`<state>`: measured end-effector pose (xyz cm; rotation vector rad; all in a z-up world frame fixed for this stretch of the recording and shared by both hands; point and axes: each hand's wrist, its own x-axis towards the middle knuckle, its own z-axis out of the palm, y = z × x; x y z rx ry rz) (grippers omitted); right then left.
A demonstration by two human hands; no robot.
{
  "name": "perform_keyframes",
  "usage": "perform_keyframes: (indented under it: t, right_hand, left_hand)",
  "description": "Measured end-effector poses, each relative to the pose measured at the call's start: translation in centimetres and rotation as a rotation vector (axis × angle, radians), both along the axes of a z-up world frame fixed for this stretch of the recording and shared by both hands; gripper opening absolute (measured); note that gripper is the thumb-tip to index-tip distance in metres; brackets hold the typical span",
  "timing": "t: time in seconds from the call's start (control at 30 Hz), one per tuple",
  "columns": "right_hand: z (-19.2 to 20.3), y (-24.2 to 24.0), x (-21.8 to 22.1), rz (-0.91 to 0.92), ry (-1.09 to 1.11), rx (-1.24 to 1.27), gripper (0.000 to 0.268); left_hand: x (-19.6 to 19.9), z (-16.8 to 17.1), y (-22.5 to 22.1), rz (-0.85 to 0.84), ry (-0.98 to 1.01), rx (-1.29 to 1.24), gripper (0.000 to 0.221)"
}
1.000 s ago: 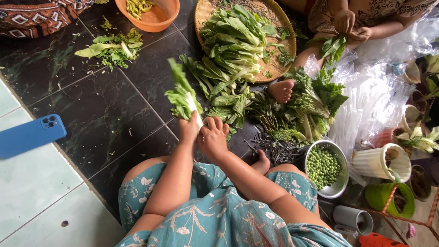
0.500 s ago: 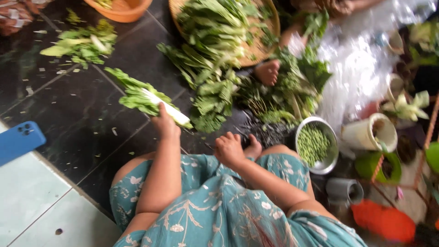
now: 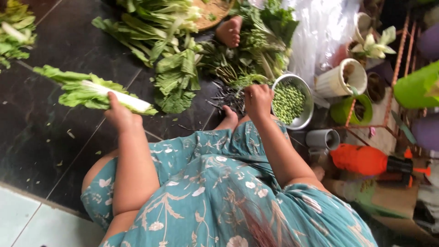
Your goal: Sorting and cleaning leafy green vegetables and peas on the floor
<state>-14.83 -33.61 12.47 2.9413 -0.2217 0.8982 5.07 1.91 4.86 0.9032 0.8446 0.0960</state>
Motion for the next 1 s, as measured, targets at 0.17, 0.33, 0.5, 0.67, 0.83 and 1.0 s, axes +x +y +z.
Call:
perform_keyframes:
  t: [0.17, 0.33, 0.5, 0.67, 0.83, 1.0]
  right_hand:
    - [-3.1, -5.4, -0.8, -0.159, -0.054, -0.071, 0.011]
    - [-11.6, -9.6, -3.0, -0.545, 0.266, -0.063, 0.029]
    - [-7.6, 3.9, 3.9, -0.394, 0.280, 0.063, 0.072]
    - [-3.9, 16.5, 7.9, 0.484, 0.373, 0.975, 0.109]
    - [2.3, 22.1, 9.7, 0.444, 0.341, 1.586, 0.108]
    - [-9.0, 21.5, 10.0, 0.267, 0.153, 2.232, 0.092]
  left_hand:
    - [0.0, -1.4, 0.1, 0.026, -0.096, -0.040, 0.060]
    - [-0.2, -3.8, 0.3, -0.049, -0.133, -0.098, 0.057]
    - [-0.4, -3.2, -0.9, -0.216, -0.248, -0.095, 0.044]
    - [-2.9, 0.7, -2.5, -0.542, -0.360, 0.022, 0.074]
    - [-2.7, -1.4, -1.5, -0.985, -0.409, -0.039, 0.084]
    - [-6.6, 9.3, -3.4, -1.114, -0.473, -0.059, 0.090]
